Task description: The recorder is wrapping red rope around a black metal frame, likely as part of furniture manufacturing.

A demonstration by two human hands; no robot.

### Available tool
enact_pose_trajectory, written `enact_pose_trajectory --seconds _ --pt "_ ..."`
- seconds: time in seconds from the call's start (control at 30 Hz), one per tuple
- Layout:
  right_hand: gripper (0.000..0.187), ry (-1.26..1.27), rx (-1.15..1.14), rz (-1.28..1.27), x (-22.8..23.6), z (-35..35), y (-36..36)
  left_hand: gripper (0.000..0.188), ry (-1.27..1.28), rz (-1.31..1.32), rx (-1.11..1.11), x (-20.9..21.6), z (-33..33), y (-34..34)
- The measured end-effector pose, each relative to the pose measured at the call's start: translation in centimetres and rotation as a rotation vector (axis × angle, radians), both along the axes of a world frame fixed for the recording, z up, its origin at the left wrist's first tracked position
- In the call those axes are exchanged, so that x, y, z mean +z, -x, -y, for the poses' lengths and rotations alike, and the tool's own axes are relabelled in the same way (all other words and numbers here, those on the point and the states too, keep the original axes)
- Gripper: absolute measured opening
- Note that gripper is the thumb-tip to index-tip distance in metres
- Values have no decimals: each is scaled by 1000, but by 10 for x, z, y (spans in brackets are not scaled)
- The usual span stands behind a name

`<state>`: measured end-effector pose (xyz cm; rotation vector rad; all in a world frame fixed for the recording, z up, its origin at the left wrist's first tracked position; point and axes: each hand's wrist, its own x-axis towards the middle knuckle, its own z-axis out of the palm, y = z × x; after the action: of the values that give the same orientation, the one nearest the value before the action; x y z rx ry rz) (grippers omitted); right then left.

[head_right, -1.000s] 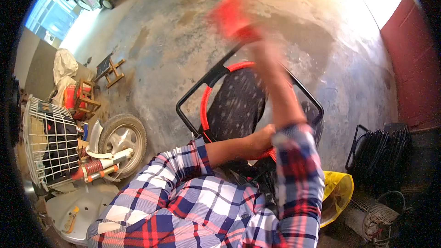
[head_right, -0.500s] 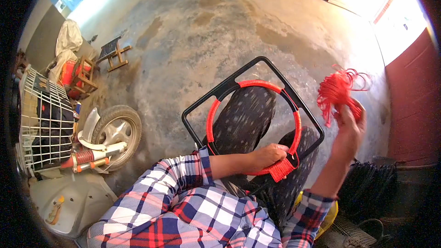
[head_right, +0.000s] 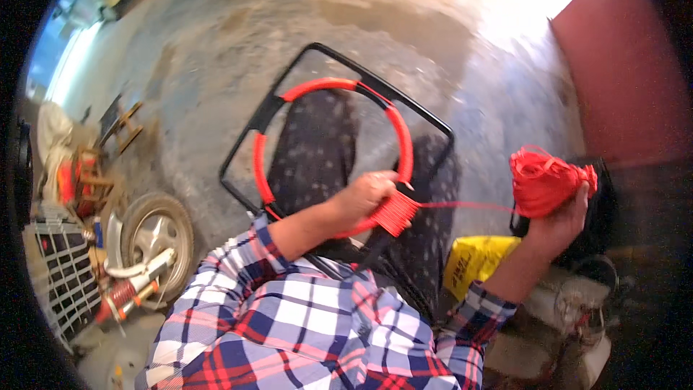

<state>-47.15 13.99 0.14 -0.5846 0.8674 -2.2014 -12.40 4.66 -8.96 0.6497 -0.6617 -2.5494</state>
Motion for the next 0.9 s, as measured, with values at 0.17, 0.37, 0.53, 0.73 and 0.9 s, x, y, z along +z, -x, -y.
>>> enact_pose_trajectory --seconds 0.17,0.37,0.53,0.73,0.9 --pt "33 72 -61 27 -1 -41 4 28 -11 7 -30 0 5 1" --pt "36 86 -48 43 -24 -74 16 30 -11 71 -31 8 4 1" --pt "44 177 -31 92 -33 -83 9 31 -41 67 -36 8 3 1" --pt "43 233 98 116 -57 -118 41 34 -33 43 -76 13 4 -8" --pt "36 169 -4 229 -70 -139 43 36 -44 81 -108 21 13 -24"
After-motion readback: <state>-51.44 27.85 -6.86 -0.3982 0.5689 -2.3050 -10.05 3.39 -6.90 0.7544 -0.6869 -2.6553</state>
